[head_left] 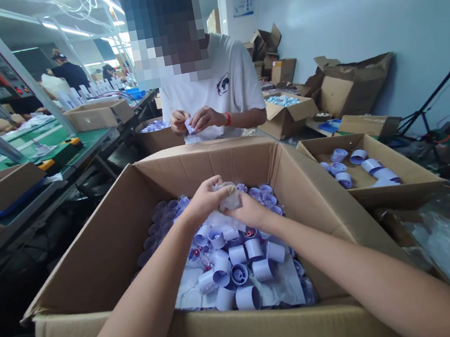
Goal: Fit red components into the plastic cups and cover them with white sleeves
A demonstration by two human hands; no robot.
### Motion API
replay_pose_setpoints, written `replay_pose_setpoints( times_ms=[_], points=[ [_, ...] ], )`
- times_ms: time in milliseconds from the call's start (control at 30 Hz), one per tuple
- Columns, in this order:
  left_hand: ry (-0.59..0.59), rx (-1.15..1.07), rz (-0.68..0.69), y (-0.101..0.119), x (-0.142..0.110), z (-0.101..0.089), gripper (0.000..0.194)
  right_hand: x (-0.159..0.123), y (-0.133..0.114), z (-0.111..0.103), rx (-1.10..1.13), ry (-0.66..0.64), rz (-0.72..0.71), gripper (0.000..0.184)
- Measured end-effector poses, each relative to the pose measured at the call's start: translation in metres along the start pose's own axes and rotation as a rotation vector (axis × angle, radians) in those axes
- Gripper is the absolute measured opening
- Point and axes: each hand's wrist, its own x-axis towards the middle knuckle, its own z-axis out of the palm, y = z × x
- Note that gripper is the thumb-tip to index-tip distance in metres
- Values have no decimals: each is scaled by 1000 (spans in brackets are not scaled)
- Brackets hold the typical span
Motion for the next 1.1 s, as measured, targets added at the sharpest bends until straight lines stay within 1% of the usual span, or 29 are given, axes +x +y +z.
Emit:
replay_pose_setpoints(
  times_ms=[100,167,267,333,367,400,467,500,533,600,700,800,833,900,1000,1033,1100],
  points=[
    [-23,-66,28,2,1,2,31,4,0,-2,84,129,88,24],
    [-27,-77,16,3,2,3,29,6,0,-3,187,204,158,20],
    [-10,-89,1,4,3,3,39,8,1,-6,312,281,246,19],
    [-17,-95,-41,4,2,2,48,9,1,-9,281,323,217,21],
    [-52,-107,-95,4,1,2,53,9,1,-12,218,338,163,21],
    [-110,-130,-173,4,-1,1,55,9,0,-14,123,341,85,21],
    [-244,-211,-327,4,-4,2,54,7,-2,-17,-123,302,-100,23],
    [-283,-256,-364,4,-5,2,52,6,-3,-18,-250,260,-187,25],
    [-289,-291,-365,5,-6,3,49,5,-3,-17,-362,208,-256,28],
    [-209,-329,-285,5,-5,3,43,3,-3,-14,-506,122,-337,33],
    [-57,-326,-160,7,-1,1,41,-1,-3,-7,-550,109,-369,45],
    [21,-298,-112,9,3,-5,44,-5,-8,-4,-509,108,-395,66],
    [34,-278,-105,10,3,-7,46,-6,-10,-5,-501,88,-418,69],
    [28,-234,-115,10,2,-9,53,-8,-13,-6,-519,21,-472,66],
    [-46,-185,-191,12,-3,-8,67,-11,-12,-6,-615,-96,-502,61],
    [-64,-172,-221,12,-5,-7,73,-11,-11,-6,-650,-113,-490,60],
    [-86,-159,-268,14,-9,-3,83,-11,-11,-7,-713,-97,-448,56]
  ],
)
